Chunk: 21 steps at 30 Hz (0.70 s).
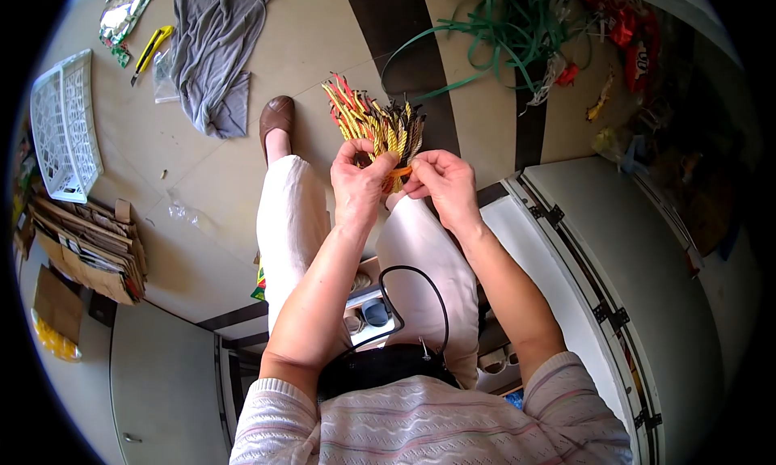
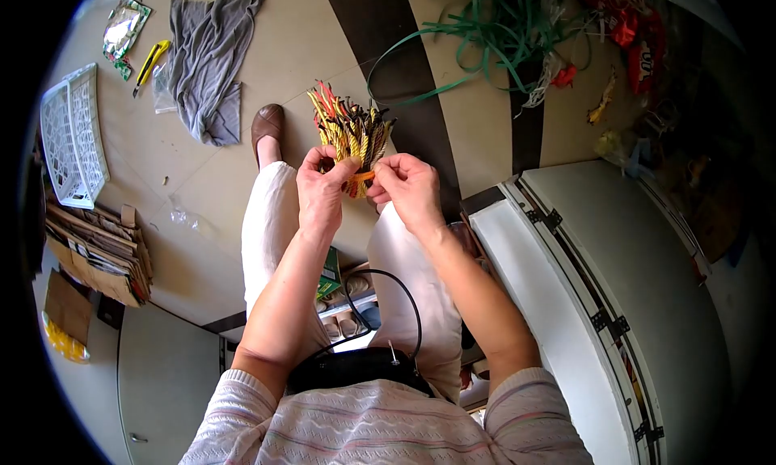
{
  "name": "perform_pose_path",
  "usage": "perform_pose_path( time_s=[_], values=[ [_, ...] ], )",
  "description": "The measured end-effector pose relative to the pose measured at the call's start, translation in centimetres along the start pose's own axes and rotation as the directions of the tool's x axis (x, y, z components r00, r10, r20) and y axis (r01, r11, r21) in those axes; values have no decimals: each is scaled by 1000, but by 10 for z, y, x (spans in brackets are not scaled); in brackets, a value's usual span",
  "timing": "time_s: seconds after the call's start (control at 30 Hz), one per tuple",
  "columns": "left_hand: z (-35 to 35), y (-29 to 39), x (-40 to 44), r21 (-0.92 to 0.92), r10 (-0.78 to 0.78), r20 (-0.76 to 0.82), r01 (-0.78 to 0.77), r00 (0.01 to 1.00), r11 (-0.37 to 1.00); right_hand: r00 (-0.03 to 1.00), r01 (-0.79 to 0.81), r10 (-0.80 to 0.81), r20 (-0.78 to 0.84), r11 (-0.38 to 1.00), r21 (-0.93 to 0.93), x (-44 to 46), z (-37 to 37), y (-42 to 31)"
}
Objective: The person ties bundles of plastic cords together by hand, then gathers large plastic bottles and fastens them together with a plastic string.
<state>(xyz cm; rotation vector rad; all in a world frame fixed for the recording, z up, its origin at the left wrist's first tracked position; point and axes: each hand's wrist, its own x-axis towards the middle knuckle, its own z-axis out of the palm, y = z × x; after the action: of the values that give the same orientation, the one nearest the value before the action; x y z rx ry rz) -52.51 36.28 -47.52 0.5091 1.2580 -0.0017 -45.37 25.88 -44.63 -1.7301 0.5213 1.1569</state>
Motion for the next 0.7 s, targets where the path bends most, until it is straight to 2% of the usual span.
perform_pose_path(
  time_s=[0.13, 0.23, 0.33, 0.43, 0.63, 0.7],
  values=[
    [-1, 2, -1, 15, -51, 38, 51, 998, 999, 982, 187, -177, 61, 944, -272, -1, -6, -4],
    [-1, -1, 0, 35, -19, 57, 17, 998, 999, 897, 426, -405, 176, 689, -586, 5, -12, -2],
    [1, 0, -1, 78, 8, 54, -12, 998, 997, 844, 493, -492, 215, 553, -672, 0, -6, -13],
    [0, -1, 0, 114, -6, 52, 0, 999, 994, 833, 513, -481, 273, 487, -707, 0, -7, -15],
    [1, -7, 0, 146, -17, 67, 7, 998, 989, 909, 415, -247, 336, 625, -661, 9, -19, -20],
    [0, -9, 0, 161, -15, 81, 2, 997, 987, 915, 396, -214, 342, 639, -660, 13, -22, -18]
  ],
)
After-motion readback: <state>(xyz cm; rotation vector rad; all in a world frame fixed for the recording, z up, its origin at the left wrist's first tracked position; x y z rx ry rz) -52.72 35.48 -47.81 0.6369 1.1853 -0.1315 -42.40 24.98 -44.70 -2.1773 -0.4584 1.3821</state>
